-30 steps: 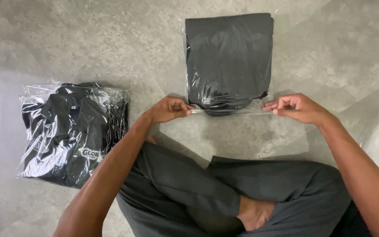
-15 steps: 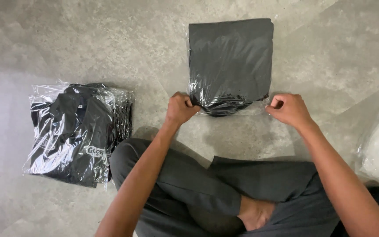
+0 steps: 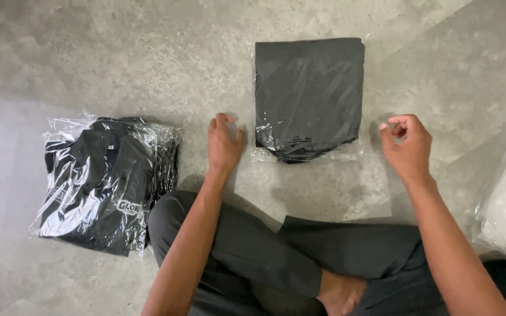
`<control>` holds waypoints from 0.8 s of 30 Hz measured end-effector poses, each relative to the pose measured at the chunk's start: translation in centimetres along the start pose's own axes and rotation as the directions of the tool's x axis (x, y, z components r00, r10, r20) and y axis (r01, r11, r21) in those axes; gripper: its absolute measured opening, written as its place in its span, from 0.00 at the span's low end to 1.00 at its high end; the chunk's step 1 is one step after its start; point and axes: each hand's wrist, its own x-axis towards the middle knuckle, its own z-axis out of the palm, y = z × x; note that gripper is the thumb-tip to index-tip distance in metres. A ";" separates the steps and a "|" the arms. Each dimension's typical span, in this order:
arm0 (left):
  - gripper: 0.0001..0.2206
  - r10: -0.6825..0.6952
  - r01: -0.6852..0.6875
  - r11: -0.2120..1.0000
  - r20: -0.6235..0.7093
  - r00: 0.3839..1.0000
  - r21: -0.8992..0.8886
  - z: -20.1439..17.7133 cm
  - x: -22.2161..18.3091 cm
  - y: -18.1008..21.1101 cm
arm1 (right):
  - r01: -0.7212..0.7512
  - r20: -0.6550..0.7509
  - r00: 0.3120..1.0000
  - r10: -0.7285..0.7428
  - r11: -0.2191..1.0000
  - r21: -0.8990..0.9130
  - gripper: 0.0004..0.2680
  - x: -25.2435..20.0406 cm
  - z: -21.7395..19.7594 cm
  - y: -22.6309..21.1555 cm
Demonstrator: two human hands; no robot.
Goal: Folding black shirts and placing them into clear plastic bags for final packaging.
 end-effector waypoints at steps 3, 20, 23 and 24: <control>0.24 0.516 -0.523 0.847 -0.086 0.852 -0.095 2.2 -0.9 4.3 | 0.423 0.112 0.895 -0.432 0.901 0.099 0.15 1.3 0.0 -6.9; 0.45 0.543 -0.735 0.562 0.502 0.673 0.379 7.6 1.8 3.3 | 0.665 0.280 0.717 -0.638 0.747 -0.001 0.32 2.5 10.3 -4.6; 0.47 0.512 -0.736 0.553 0.538 0.669 0.390 8.0 1.8 3.1 | 0.655 0.301 0.720 -0.625 0.755 0.001 0.33 2.5 10.2 -4.4; 0.47 0.503 -0.735 0.554 0.546 0.670 0.392 8.0 1.9 3.1 | 0.644 0.301 0.726 -0.619 0.765 0.021 0.33 2.6 10.2 -4.6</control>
